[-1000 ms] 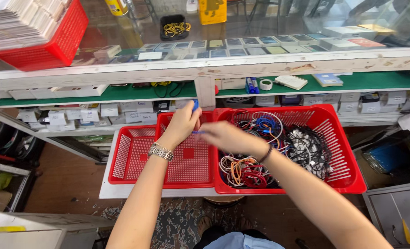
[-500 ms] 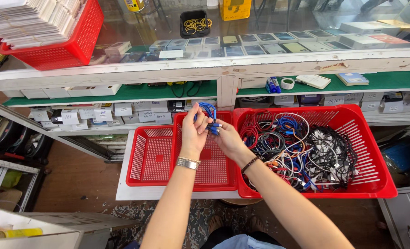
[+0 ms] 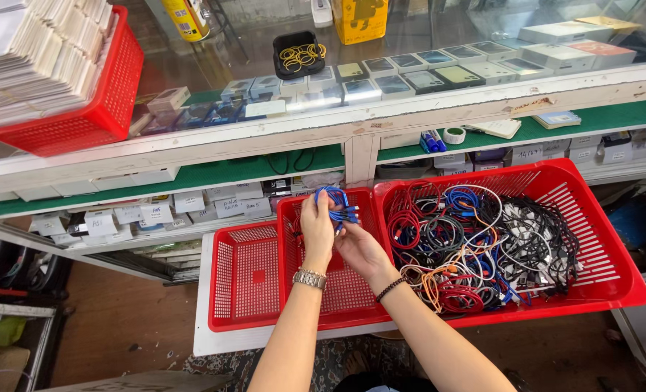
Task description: The person coils cables one at a time, taking each loose cable from a large red basket, wrapping it into a loop by hand, and placing the coiled cable into a smaller red basket beside it. The person repeats this coiling and sorting process continuously across the counter.
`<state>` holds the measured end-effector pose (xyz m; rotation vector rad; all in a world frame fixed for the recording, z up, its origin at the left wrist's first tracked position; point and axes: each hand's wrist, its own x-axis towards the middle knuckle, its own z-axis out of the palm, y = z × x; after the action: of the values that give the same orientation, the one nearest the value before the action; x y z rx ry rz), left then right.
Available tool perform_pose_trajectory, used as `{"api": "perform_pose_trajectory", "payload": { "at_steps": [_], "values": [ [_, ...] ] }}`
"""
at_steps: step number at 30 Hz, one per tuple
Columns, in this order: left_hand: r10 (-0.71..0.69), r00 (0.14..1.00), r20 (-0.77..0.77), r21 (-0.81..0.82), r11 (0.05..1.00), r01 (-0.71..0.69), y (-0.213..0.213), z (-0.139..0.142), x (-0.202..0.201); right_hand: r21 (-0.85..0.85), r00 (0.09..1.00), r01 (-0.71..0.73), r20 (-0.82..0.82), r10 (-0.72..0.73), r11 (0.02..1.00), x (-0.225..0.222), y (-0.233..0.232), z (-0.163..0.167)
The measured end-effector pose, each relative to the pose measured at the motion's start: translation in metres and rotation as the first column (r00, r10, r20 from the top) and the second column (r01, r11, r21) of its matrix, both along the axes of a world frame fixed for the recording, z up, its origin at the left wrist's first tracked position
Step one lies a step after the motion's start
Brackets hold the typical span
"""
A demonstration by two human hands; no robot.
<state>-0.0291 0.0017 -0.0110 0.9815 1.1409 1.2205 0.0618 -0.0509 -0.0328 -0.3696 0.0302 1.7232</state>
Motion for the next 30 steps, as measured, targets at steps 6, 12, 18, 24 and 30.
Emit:
{"api": "perform_pose_trajectory", "payload": {
  "at_steps": [6, 12, 18, 24, 30],
  "values": [
    [0.080, 0.994, -0.076, 0.003, 0.997, -0.080, 0.005, -0.024, -0.008, -0.051, 0.995, 0.100, 0.033, -0.099, 0.994, -0.006, 0.006, -0.004],
    [0.094, 0.994, -0.049, -0.074, 0.992, -0.097, 0.001, -0.052, 0.000, -0.109, 0.884, 0.207, 0.446, -0.138, 0.972, -0.009, 0.028, -0.035],
    [-0.298, 0.701, -0.648, -0.320, 0.942, 0.106, 0.005, -0.078, -0.022, -0.192, 0.163, 0.156, 0.973, 0.166, 0.969, 0.010, 0.058, -0.035],
    [-0.402, 0.562, -0.723, -0.176, 0.894, 0.413, -0.002, -0.088, -0.027, -0.329, -0.358, 0.189, 0.855, 0.377, 0.925, 0.000, 0.084, -0.039],
    [-0.454, 0.326, -0.829, -0.184, 0.772, 0.609, 0.002, -0.103, -0.021, -0.124, -0.561, 0.221, 0.795, 0.230, 0.967, 0.002, 0.085, -0.070]
  ]
}}
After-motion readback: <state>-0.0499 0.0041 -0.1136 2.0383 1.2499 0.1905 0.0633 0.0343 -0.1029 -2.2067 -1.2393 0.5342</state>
